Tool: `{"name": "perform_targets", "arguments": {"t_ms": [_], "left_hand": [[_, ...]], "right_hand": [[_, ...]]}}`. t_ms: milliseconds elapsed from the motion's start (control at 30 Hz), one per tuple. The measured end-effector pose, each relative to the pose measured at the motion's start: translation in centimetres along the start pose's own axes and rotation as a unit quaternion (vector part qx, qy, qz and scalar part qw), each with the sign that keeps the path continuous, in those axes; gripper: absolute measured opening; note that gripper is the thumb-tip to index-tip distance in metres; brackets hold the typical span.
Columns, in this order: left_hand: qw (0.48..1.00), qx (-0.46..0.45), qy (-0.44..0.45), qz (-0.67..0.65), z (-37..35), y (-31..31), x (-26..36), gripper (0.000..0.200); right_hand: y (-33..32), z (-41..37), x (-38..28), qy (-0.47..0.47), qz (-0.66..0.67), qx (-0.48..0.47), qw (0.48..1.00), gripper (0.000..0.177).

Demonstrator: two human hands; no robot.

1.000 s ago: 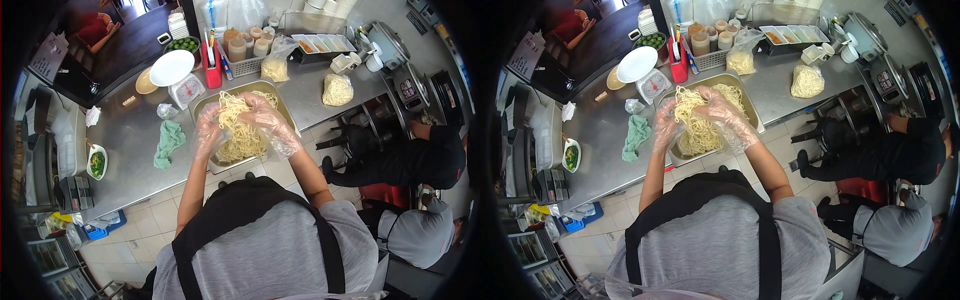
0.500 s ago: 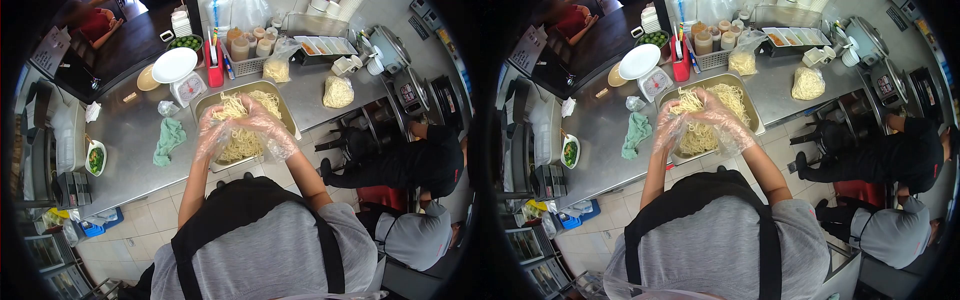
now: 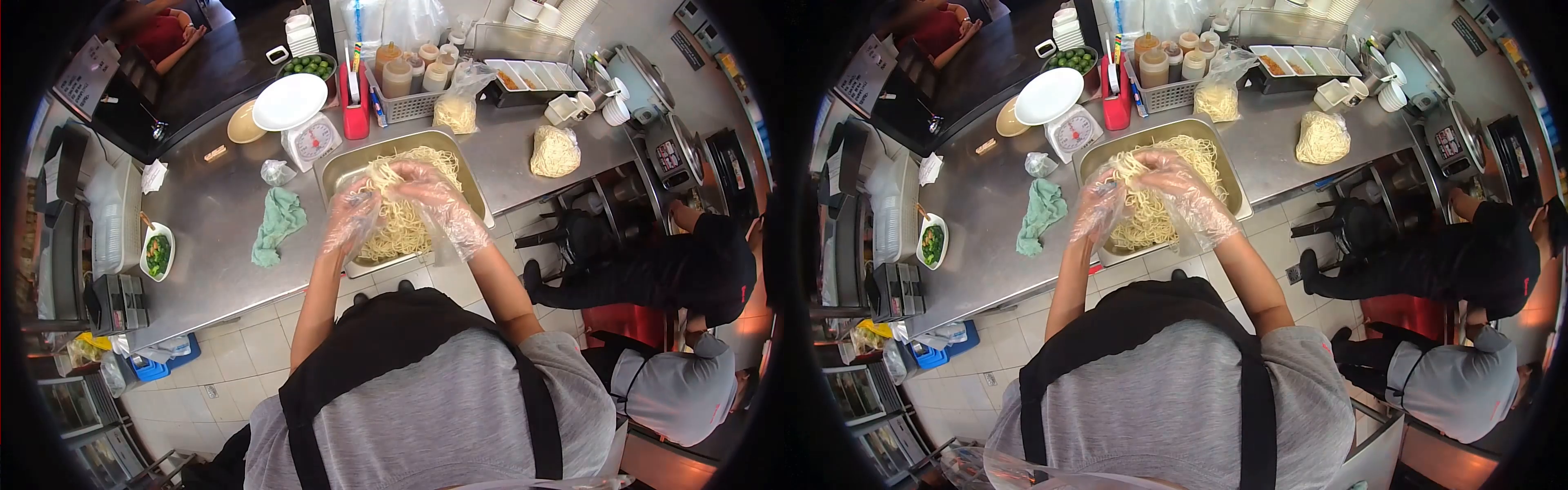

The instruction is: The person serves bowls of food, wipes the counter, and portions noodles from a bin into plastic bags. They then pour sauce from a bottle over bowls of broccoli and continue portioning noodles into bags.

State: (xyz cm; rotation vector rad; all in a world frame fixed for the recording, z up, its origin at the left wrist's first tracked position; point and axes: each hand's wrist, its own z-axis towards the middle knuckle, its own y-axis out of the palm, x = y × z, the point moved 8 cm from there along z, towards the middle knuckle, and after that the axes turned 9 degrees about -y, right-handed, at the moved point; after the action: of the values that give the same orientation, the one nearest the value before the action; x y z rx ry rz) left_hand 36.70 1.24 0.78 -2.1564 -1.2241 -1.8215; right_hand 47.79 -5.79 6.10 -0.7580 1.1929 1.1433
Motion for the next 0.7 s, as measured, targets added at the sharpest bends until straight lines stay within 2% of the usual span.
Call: {"name": "perform_targets", "arguments": {"t_ms": [33, 133, 167, 233, 333, 467, 500, 533, 600, 633, 700], "left_hand": [[1.0, -0.009, 0.019, -0.001, -0.4, 0.3, 0.2, 0.03], [0.996, 0.015, 0.073, 0.042, -0.5, 0.2, 0.7, 0.027], [0.993, 0.032, 0.093, 0.064, -0.4, 0.0, 1.0, 0.026], [0.993, 0.054, 0.074, 0.069, -0.7, -0.2, 1.7, 0.023], [0.991, 0.064, 0.094, 0.073, -0.6, -1.2, 2.4, 0.021], [0.98, 0.13, 0.091, 0.119, -1.1, -4.2, 3.2, 0.017], [0.979, 0.128, 0.098, 0.121, -1.1, -5.0, 3.3, 0.015], [0.979, 0.125, 0.105, 0.123, -1.1, -5.9, 3.1, 0.014], [0.978, 0.118, 0.118, 0.127, -1.2, -6.3, 3.3, 0.014], [0.971, 0.11, 0.133, 0.163, -1.3, -5.6, 3.6, 0.015], [0.954, 0.093, 0.164, 0.234, -1.6, -3.4, 4.1, 0.016]], "right_hand": [[0.4, -0.2, -0.5, 0.023, -0.02, -0.049, 0.998, 0.041], [-0.1, 0.2, 0.1, -0.022, -0.082, -0.031, 0.996, 0.034], [-0.5, 0.3, 0.9, 0.026, -0.08, -0.03, 0.996, 0.032], [-0.7, 0.3, 1.5, 0.12, -0.071, -0.027, 0.99, 0.028], [-2.1, 1.3, 0.1, 0.044, -0.107, -0.002, 0.993, 0.023], [-5.7, 1.7, -0.7, 0.041, -0.141, 0.055, 0.988, 0.017], [-6.6, 1.4, -0.9, 0.048, -0.161, 0.077, 0.983, 0.022], [-6.6, 1.4, -1.2, 0.034, -0.266, 0.07, 0.961, 0.024], [-6.0, 1.0, -1.9, 0.005, -0.465, 0.055, 0.883, 0.03], [-4.4, 0.9, -2.0, -0.036, -0.535, -0.016, 0.844, 0.037], [-2.5, 1.0, 0.0, 0.03, -0.413, -0.052, 0.909, 0.04]]}}
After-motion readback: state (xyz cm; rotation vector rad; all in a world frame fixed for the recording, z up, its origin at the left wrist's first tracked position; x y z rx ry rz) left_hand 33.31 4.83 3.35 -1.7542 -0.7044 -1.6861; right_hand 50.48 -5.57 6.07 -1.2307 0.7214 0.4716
